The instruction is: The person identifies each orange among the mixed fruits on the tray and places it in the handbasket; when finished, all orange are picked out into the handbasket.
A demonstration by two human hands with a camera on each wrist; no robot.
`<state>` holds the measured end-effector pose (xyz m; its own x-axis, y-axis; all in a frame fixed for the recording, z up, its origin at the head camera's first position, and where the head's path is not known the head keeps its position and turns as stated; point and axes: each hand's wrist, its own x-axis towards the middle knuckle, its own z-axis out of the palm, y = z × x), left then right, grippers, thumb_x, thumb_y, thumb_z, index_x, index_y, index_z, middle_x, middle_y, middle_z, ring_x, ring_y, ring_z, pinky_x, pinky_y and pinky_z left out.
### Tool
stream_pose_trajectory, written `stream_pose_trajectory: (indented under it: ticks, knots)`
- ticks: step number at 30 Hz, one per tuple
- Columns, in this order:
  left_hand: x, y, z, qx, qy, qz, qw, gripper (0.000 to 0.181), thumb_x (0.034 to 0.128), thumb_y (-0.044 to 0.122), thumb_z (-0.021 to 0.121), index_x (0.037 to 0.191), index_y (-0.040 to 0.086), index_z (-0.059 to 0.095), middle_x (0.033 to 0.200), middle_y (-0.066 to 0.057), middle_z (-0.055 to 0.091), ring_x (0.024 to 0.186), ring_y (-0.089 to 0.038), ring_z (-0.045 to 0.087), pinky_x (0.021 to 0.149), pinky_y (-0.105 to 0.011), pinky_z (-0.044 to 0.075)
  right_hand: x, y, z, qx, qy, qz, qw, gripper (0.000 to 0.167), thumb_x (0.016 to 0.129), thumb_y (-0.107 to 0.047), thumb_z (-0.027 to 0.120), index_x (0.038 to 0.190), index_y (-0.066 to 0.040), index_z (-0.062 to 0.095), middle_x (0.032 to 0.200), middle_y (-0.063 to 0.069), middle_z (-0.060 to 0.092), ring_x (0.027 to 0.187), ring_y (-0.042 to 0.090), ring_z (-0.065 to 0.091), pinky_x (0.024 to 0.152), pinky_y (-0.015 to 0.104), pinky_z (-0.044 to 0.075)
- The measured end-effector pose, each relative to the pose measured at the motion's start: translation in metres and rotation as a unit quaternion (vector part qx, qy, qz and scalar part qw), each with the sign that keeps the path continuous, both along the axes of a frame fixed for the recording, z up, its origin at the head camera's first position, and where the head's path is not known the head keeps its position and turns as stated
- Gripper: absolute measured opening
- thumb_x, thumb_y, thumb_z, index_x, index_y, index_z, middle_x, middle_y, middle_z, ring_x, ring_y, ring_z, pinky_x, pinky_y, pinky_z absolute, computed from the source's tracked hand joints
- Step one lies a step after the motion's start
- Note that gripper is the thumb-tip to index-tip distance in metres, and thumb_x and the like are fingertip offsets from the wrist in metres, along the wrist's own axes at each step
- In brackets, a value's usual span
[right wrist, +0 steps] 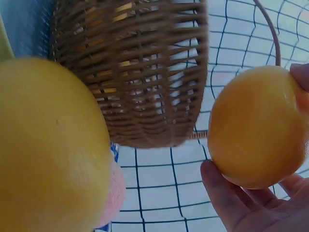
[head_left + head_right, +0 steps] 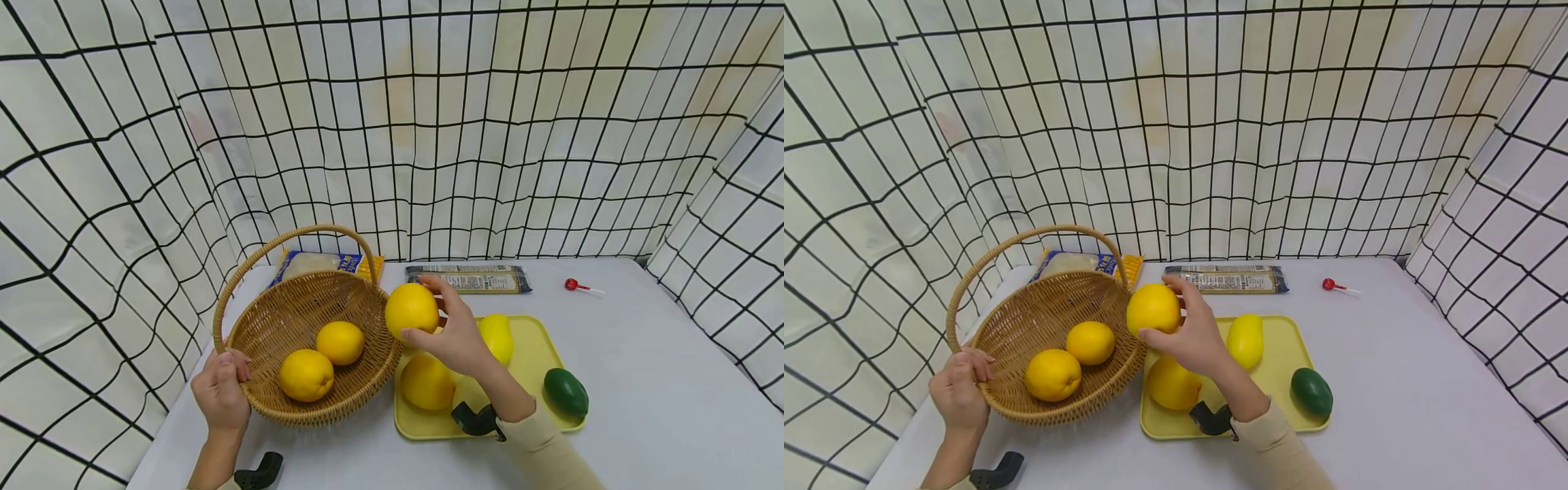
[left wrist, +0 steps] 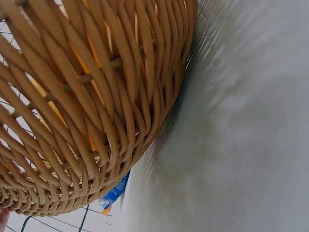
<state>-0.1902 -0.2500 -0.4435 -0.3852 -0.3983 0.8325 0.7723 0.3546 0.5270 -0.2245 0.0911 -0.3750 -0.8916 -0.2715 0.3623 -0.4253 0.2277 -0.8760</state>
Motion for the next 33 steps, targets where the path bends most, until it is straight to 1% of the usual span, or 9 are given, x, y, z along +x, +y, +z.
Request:
stream_pose_trajectory:
  ticks: [2,7,11,16,19,22,27,29,33]
  knots:
    - [0.0,0.0,0.0,-0.001,-0.001,0.001,1.0,0.038,0.0899,-0.004,0.034,0.052,-0.004,0.037,0.053,-0.003,0.042,0.058,-0.01,0.047,0.062,-0.021,0.039,0.003,-0.006,-0.001,-0.011,0.003,0.004,0.9999,0.079,0.076,-0.02,0.08,0.144,-0.022,0.04,0.135,0.0,0.048,0.114,0.022,0.052,0.089,0.043,0.049]
    - [0.0,0.0,0.0,-0.001,0.001,0.0,1.0,0.038,0.0899,-0.004,0.034,0.052,-0.004,0.037,0.053,-0.003,0.042,0.059,-0.011,0.047,0.064,-0.022,0.039,0.011,-0.019,-0.004,-0.028,0.027,0.018,0.9991,0.079,0.074,-0.016,0.081,0.142,-0.017,0.041,0.137,0.0,0.048,0.113,0.022,0.054,0.086,0.039,0.051]
    - [0.0,0.0,0.001,-0.001,0.003,-0.001,1.0,0.039,0.0903,-0.003,0.034,0.052,-0.004,0.037,0.052,-0.003,0.042,0.059,-0.011,0.047,0.065,-0.022,0.039,0.016,-0.028,-0.006,-0.035,0.044,0.035,0.9978,0.078,0.072,-0.014,0.081,0.14,-0.017,0.043,0.135,0.0,0.047,0.111,0.021,0.055,0.085,0.038,0.053]
    - [0.001,0.0,0.001,-0.002,0.0,0.002,1.0,0.039,0.0905,-0.003,0.035,0.051,-0.004,0.037,0.052,-0.003,0.042,0.059,-0.011,0.047,0.066,-0.022,0.039,0.02,-0.038,-0.008,-0.006,0.064,0.046,0.9969,0.074,0.071,-0.022,0.081,0.137,-0.024,0.045,0.131,-0.006,0.049,0.11,0.015,0.054,0.087,0.041,0.051]
    - [0.002,-0.001,0.0,-0.002,-0.004,0.004,1.0,0.039,0.0905,-0.002,0.035,0.052,-0.004,0.037,0.053,-0.003,0.042,0.059,-0.01,0.047,0.065,-0.022,0.038,0.022,-0.043,-0.008,0.004,0.081,0.056,0.9951,0.074,0.071,-0.026,0.081,0.135,-0.026,0.047,0.129,-0.008,0.05,0.11,0.015,0.053,0.087,0.04,0.05]
    - [0.001,0.0,0.0,0.0,-0.001,0.006,1.0,0.039,0.09,-0.002,0.035,0.051,-0.004,0.037,0.053,-0.002,0.043,0.06,-0.01,0.047,0.065,-0.022,0.037,0.024,-0.048,-0.009,0.013,0.094,0.07,0.9931,0.075,0.071,-0.027,0.082,0.136,-0.026,0.046,0.128,-0.006,0.05,0.108,0.016,0.053,0.085,0.038,0.051]
    - [-0.001,0.003,0.0,0.005,0.009,-0.005,0.9999,0.039,0.0893,-0.003,0.035,0.05,-0.004,0.038,0.054,-0.003,0.045,0.06,-0.011,0.045,0.062,-0.022,0.034,0.026,-0.051,-0.012,0.039,0.112,0.085,0.9893,0.075,0.072,-0.031,0.082,0.137,-0.024,0.045,0.13,-0.005,0.05,0.108,0.014,0.054,0.086,0.035,0.051]
    - [-0.001,0.004,0.0,0.006,0.01,-0.009,0.9999,0.039,0.0891,-0.003,0.035,0.05,-0.004,0.038,0.054,-0.004,0.045,0.06,-0.011,0.045,0.062,-0.022,0.033,0.027,-0.053,-0.011,0.053,0.112,0.089,0.9884,0.074,0.073,-0.034,0.081,0.137,-0.023,0.046,0.13,-0.006,0.051,0.108,0.012,0.054,0.087,0.033,0.051]
    - [0.0,0.003,0.0,0.005,0.004,0.0,1.0,0.038,0.0885,-0.004,0.035,0.05,-0.004,0.038,0.054,-0.003,0.045,0.061,-0.011,0.046,0.062,-0.022,0.034,0.029,-0.059,-0.007,0.087,0.092,0.099,0.987,0.075,0.075,-0.042,0.08,0.139,-0.022,0.046,0.132,-0.009,0.051,0.107,0.009,0.055,0.087,0.031,0.05]
